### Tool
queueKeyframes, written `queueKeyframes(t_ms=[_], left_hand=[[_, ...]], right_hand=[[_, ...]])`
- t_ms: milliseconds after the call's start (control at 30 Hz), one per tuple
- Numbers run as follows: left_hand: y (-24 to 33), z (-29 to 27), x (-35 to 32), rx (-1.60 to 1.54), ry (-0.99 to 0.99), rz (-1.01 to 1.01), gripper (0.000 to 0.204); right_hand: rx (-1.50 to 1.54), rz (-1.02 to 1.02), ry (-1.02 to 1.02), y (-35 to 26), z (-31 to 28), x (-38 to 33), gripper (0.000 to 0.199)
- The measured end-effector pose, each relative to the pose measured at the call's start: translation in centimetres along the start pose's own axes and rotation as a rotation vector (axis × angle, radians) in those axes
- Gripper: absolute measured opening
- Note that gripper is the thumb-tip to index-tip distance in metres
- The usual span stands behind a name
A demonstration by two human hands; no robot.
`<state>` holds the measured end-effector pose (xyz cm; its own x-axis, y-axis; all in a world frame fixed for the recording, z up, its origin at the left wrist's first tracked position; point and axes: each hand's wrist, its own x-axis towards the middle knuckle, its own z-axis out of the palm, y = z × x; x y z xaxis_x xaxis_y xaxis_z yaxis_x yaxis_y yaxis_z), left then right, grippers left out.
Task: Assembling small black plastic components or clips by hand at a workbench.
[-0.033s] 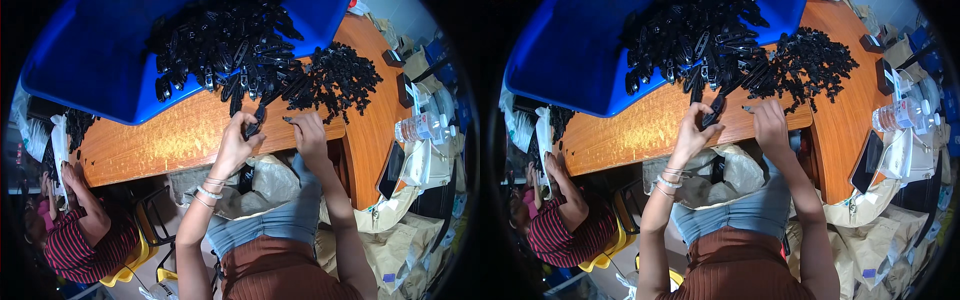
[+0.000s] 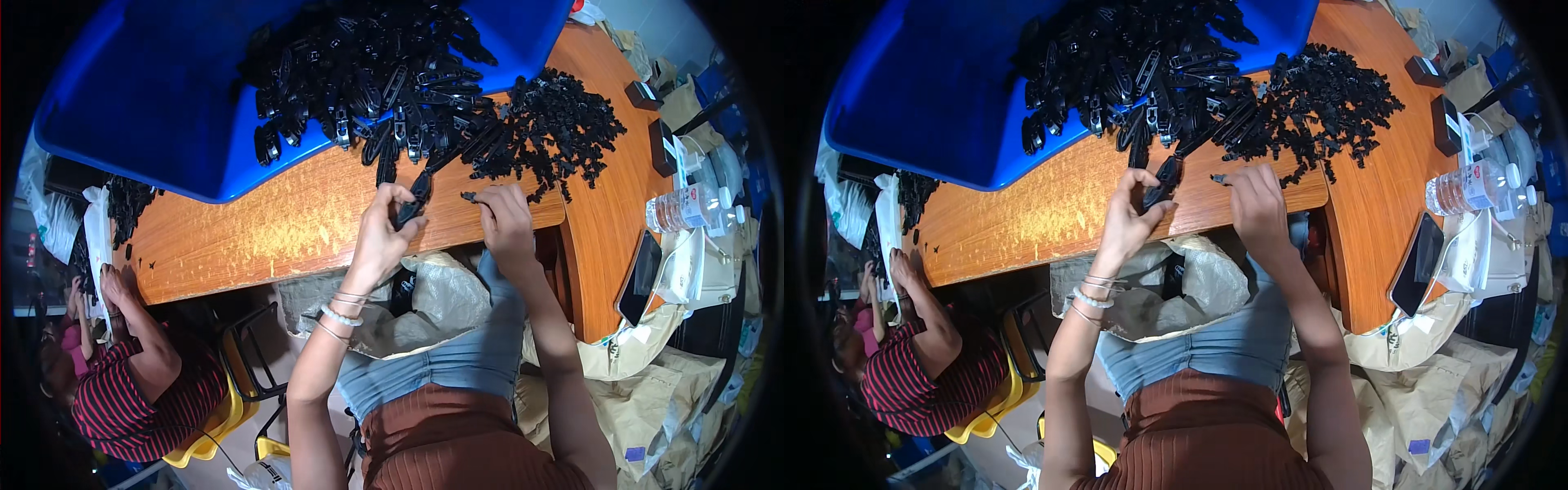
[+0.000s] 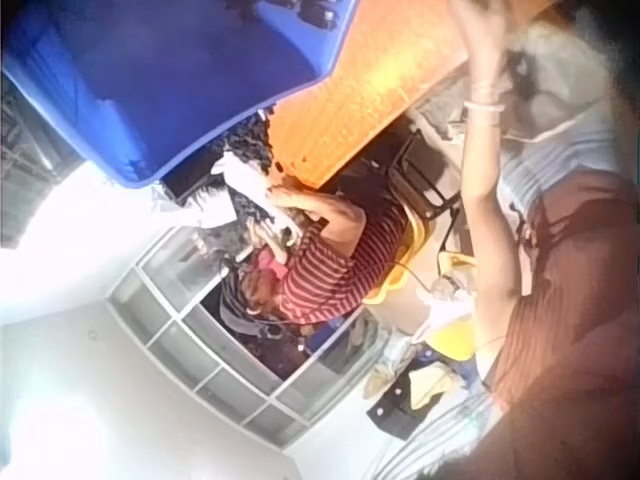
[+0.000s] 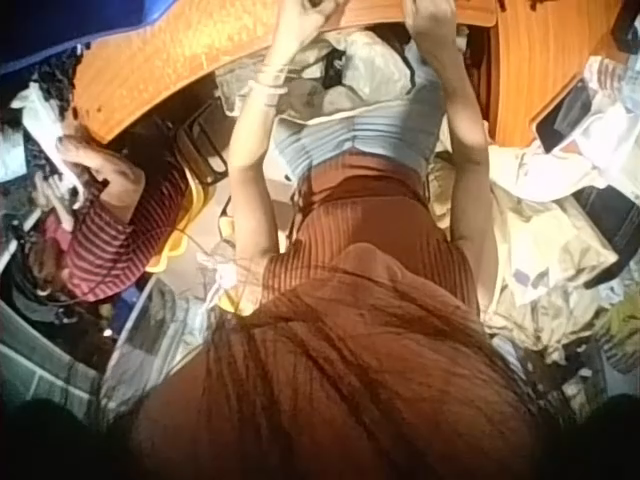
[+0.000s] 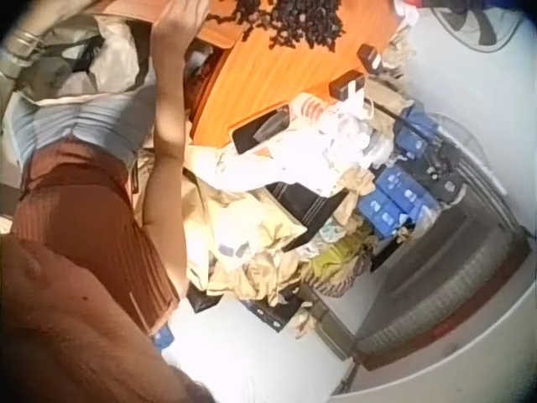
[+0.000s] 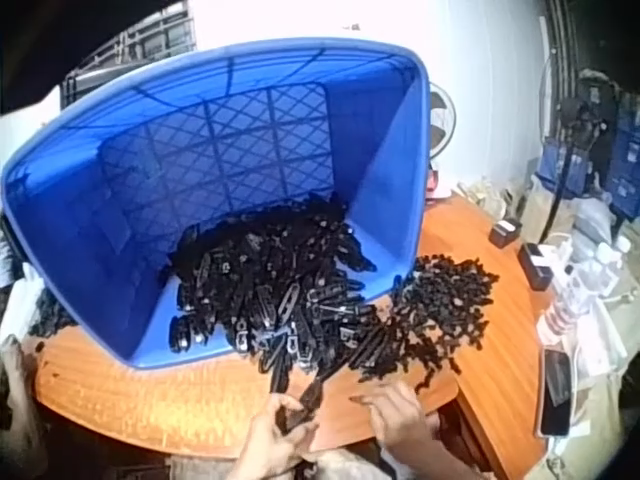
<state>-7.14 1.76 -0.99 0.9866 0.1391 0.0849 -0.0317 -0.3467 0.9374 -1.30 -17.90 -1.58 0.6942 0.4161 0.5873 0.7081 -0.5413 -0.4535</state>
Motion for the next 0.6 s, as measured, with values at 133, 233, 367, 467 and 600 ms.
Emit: queueKeyframes(t_ms=[133, 233, 367, 467, 600], left_hand=[[0.4, -1.1, -1.0, -0.491, -0.040, -0.155, 0.021], [1.6, -0.9, -2.0, -0.566, -0.031, -0.101, 0.021], [3.0, -1.2, -3.2, -0.656, -0.147, -0.114, 0.024], [3.5, -1.3, -3.8, -0.642, -0.156, -0.119, 0.023], [3.6, -1.3, -4.4, -0.604, -0.094, -0.142, 0.023]], right_hand=[[0.223, 0.056, 0.088, -1.8, 0.4, 0.0, 0.012], [0.452, 0.069, 0.094, -3.6, -0.4, 0.7, 0.013], [0.564, 0.000, -0.026, -5.3, -1.6, 1.9, 0.015], [0.537, -0.061, 0.002, -5.4, -1.3, 1.7, 0.017], [0.368, -0.175, 0.023, -5.8, -1.5, 1.1, 0.019]])
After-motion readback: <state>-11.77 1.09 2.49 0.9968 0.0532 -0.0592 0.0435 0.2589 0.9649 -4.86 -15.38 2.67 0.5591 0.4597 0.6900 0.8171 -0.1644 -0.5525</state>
